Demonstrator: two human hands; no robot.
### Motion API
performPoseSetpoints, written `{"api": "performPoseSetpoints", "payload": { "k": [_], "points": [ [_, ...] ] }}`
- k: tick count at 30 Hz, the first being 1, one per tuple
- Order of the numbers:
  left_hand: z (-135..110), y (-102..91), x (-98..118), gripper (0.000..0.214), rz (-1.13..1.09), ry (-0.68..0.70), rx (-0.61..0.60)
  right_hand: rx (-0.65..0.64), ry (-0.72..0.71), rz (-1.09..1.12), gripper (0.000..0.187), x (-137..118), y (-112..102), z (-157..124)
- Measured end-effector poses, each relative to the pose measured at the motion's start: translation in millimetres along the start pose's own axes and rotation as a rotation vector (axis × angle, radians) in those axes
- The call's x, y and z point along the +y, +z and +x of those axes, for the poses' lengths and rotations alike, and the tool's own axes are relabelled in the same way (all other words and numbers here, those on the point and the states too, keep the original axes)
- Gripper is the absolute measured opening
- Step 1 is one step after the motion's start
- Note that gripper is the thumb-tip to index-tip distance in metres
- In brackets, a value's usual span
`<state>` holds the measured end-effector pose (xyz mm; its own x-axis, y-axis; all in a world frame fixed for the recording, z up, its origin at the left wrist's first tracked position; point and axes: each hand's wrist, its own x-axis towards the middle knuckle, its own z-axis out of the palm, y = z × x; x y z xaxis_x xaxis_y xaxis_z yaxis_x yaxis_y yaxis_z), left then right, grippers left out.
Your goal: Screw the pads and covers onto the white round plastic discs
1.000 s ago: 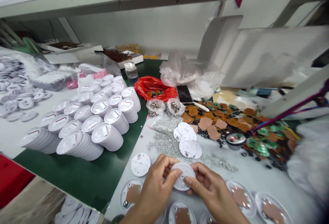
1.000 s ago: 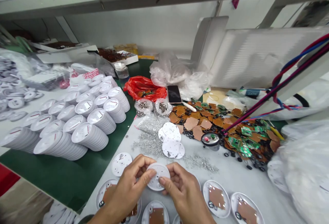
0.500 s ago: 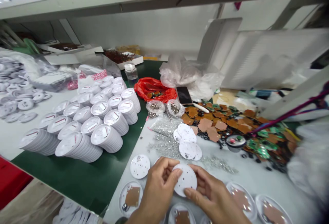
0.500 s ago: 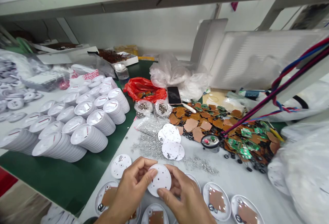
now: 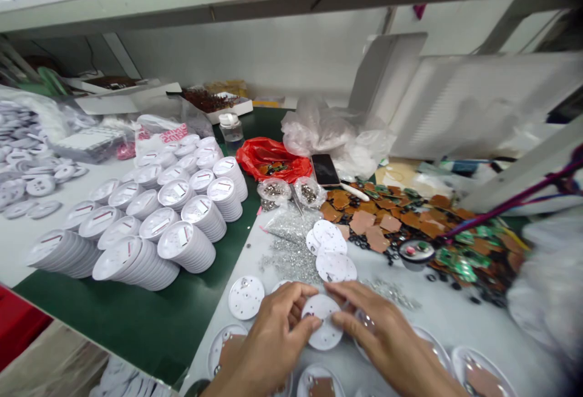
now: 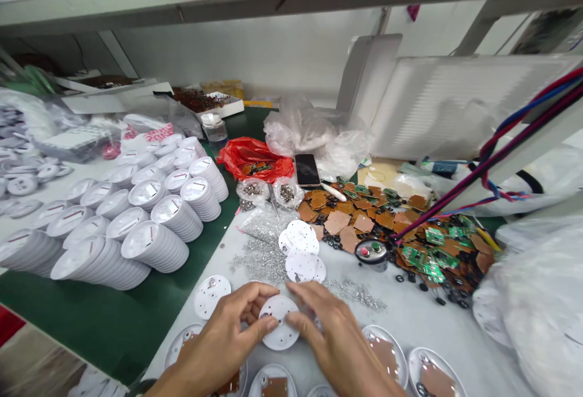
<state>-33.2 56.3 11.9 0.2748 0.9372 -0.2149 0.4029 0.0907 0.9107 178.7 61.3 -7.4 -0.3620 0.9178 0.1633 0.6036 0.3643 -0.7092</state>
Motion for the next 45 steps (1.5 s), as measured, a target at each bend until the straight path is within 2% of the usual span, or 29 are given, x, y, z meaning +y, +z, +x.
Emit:
{"api": "performPoseSetpoints", "payload": {
  "k": [2,4,7,9,12,14,16,18,20,21,23,26,27,29,33,35,37,38,41,43,45],
  "points": [
    [3.4,1.2,0.3,0.027,0.153,0.07,-0.02,0.126,-0.196,-0.295,0.038,11.9,-5.4,17.1],
    [6.2,5.6,1.3,0.03,0.289,0.132,-0.043,0.162,-0.281,-0.461,0.045,21.9,-4.2,33.8],
    [8.7,12.9,3.6,0.035,0.434,0.142,-0.104,0.138,-0.302,-0.478,0.051,29.0,3.0,48.4],
    [8.6,14.8,4.0,0.034,0.476,0.157,-0.121,0.142,-0.308,-0.461,0.051,27.8,4.0,47.8],
    [5.8,11.9,2.3,0.035,0.388,0.229,-0.019,0.191,-0.293,-0.405,0.053,17.0,-5.5,34.2],
    [3.5,7.8,2.8,0.041,0.245,0.243,0.083,0.185,-0.167,-0.214,0.05,4.7,-15.9,21.7],
    [2.5,4.6,6.2,0.045,0.106,0.244,0.127,0.052,0.068,0.137,0.04,-8.3,-25.0,10.5],
    [3.3,4.0,11.3,0.034,0.002,0.239,0.084,-0.13,0.288,0.448,0.035,-17.3,-30.1,1.0],
    [5.0,6.9,14.5,0.017,-0.106,0.188,0.005,-0.208,0.409,0.566,0.041,-19.0,-29.9,-9.0],
    [5.9,9.7,14.6,0.017,-0.167,0.138,-0.028,-0.172,0.434,0.538,0.041,-17.3,-28.0,-15.3],
    [7.3,17.2,11.9,0.02,-0.286,0.031,-0.052,0.026,0.397,0.34,0.033,-10.9,-21.4,-30.7],
    [9.5,33.0,5.0,0.025,-0.417,-0.068,-0.02,0.299,0.103,-0.121,0.03,-2.4,-8.9,-55.2],
    [10.7,39.3,3.5,0.028,-0.445,-0.083,-0.008,0.34,0.008,-0.251,0.029,-1.4,-5.5,-61.3],
    [13.9,51.7,3.8,0.034,-0.501,-0.097,-0.002,0.366,-0.092,-0.406,0.024,-1.5,-2.3,-68.4],
    [19.8,61.8,16.9,0.039,-0.547,-0.091,-0.05,0.326,-0.071,-0.404,0.02,-0.1,-16.9,-69.3],
    [19.5,55.9,23.7,0.032,-0.44,-0.032,-0.139,0.284,-0.056,-0.385,0.022,5.8,-31.2,-70.8],
    [16.8,47.3,23.7,0.024,-0.203,0.088,-0.184,0.252,-0.066,-0.396,0.026,14.8,-43.8,-74.9],
    [15.1,44.0,20.4,0.031,-0.049,0.167,-0.163,0.237,-0.083,-0.406,0.028,19.7,-48.0,-77.3],
    [12.2,43.3,1.9,0.076,0.296,0.411,-0.119,0.208,-0.174,-0.442,0.033,31.0,-50.1,-80.9],
    [13.9,49.2,-9.0,0.086,0.42,0.468,-0.146,0.2,-0.234,-0.457,0.033,34.0,-44.6,-78.9],
    [17.8,55.8,-13.2,0.086,0.484,0.471,-0.181,0.18,-0.257,-0.464,0.034,34.0,-37.6,-74.0]
  ]
}}
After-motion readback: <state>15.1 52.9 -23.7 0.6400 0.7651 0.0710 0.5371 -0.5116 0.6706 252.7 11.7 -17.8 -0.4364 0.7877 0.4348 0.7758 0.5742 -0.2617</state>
